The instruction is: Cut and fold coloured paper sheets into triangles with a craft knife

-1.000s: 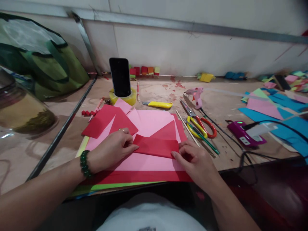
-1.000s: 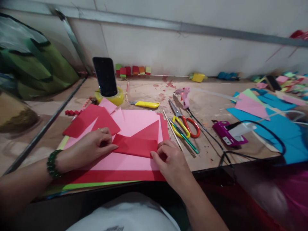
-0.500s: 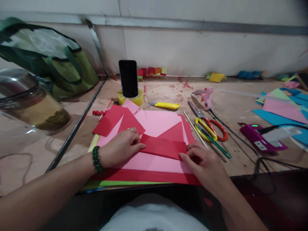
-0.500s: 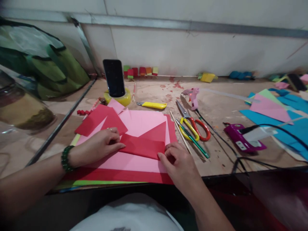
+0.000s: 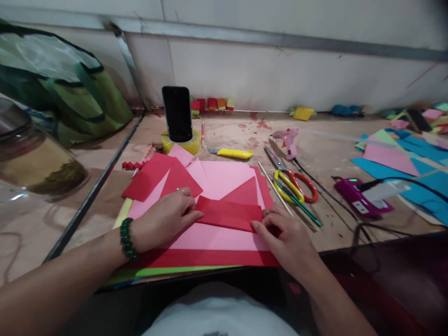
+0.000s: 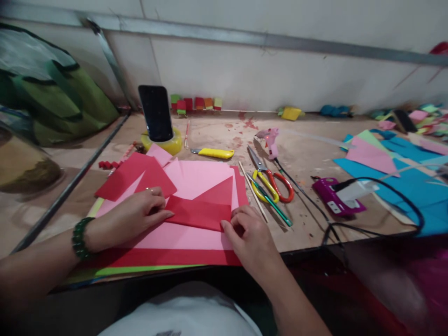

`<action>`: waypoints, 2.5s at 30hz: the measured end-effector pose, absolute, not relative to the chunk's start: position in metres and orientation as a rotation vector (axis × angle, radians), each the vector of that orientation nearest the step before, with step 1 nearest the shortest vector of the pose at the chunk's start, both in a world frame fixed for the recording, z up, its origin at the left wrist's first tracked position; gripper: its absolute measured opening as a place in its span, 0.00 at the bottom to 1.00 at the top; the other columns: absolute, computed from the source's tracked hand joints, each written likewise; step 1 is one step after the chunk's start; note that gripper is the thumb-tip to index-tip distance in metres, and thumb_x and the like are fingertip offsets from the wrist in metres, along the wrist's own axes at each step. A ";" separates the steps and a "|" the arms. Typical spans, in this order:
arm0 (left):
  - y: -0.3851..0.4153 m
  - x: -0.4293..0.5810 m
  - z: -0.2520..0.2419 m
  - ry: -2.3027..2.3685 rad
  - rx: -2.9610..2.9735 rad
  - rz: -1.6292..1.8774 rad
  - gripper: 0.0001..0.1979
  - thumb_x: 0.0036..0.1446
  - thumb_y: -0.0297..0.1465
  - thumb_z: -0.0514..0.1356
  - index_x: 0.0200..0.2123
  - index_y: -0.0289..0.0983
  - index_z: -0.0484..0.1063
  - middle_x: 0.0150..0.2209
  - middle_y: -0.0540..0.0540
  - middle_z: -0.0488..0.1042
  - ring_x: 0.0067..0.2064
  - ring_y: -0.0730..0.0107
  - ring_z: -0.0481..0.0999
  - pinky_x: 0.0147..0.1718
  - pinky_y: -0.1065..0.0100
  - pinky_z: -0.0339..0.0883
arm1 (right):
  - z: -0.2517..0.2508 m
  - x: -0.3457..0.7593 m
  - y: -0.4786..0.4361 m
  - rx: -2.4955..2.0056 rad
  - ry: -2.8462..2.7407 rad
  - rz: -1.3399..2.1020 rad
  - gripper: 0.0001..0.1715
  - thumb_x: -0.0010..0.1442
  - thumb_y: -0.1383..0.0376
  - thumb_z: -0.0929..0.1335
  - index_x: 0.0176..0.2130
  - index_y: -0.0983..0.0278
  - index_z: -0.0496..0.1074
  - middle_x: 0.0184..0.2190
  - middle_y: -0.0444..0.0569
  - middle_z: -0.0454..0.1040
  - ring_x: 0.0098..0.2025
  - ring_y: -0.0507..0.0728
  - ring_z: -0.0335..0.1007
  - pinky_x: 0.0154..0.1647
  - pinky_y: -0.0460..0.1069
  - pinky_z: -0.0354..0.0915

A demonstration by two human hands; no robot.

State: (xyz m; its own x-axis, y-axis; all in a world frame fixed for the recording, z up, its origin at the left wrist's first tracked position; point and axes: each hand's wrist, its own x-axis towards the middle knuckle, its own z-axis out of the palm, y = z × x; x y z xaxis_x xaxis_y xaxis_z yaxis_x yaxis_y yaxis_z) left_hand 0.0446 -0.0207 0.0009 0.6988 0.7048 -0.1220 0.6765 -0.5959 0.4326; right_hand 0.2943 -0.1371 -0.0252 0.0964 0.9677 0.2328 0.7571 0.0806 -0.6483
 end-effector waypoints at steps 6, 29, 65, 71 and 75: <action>-0.031 0.045 0.000 1.107 2.606 0.038 0.16 0.65 0.35 0.49 0.27 0.35 0.68 0.33 0.44 0.69 0.31 0.66 0.69 0.32 0.65 0.62 | -0.026 0.292 -0.138 -1.704 -1.725 0.397 0.15 0.60 0.65 0.66 0.23 0.62 0.62 0.29 0.47 0.67 0.34 0.55 0.66 0.36 0.51 0.63; -0.038 0.049 -0.008 0.338 3.290 -0.014 0.30 0.58 0.18 0.49 0.61 0.49 0.59 0.45 0.45 0.73 0.46 0.57 0.72 0.49 0.52 0.65 | -0.012 0.281 -0.134 -1.205 -2.580 -0.235 0.09 0.61 0.69 0.67 0.43 0.67 0.72 0.36 0.50 0.75 0.37 0.56 0.67 0.36 0.52 0.65; -0.089 0.040 -0.009 1.001 3.153 0.032 0.23 0.57 0.19 0.49 0.54 0.35 0.69 0.47 0.36 0.75 0.45 0.52 0.74 0.44 0.51 0.69 | -0.008 0.254 -0.147 -1.394 -2.347 -0.172 0.17 0.62 0.70 0.62 0.50 0.67 0.69 0.40 0.55 0.75 0.41 0.60 0.67 0.40 0.54 0.66; -0.088 0.039 -0.017 1.066 3.110 0.059 0.18 0.59 0.32 0.58 0.53 0.41 0.71 0.48 0.39 0.76 0.46 0.51 0.74 0.45 0.51 0.68 | -0.022 0.256 -0.144 -1.389 -2.426 -0.173 0.08 0.62 0.68 0.65 0.42 0.66 0.72 0.32 0.50 0.73 0.33 0.57 0.65 0.32 0.51 0.63; -0.091 0.029 -0.024 1.083 3.070 0.233 0.20 0.60 0.40 0.57 0.52 0.36 0.72 0.50 0.38 0.75 0.48 0.50 0.75 0.46 0.53 0.68 | -0.015 0.279 -0.158 -1.479 -2.360 -0.144 0.03 0.59 0.70 0.67 0.36 0.65 0.72 0.30 0.47 0.72 0.32 0.56 0.64 0.31 0.50 0.60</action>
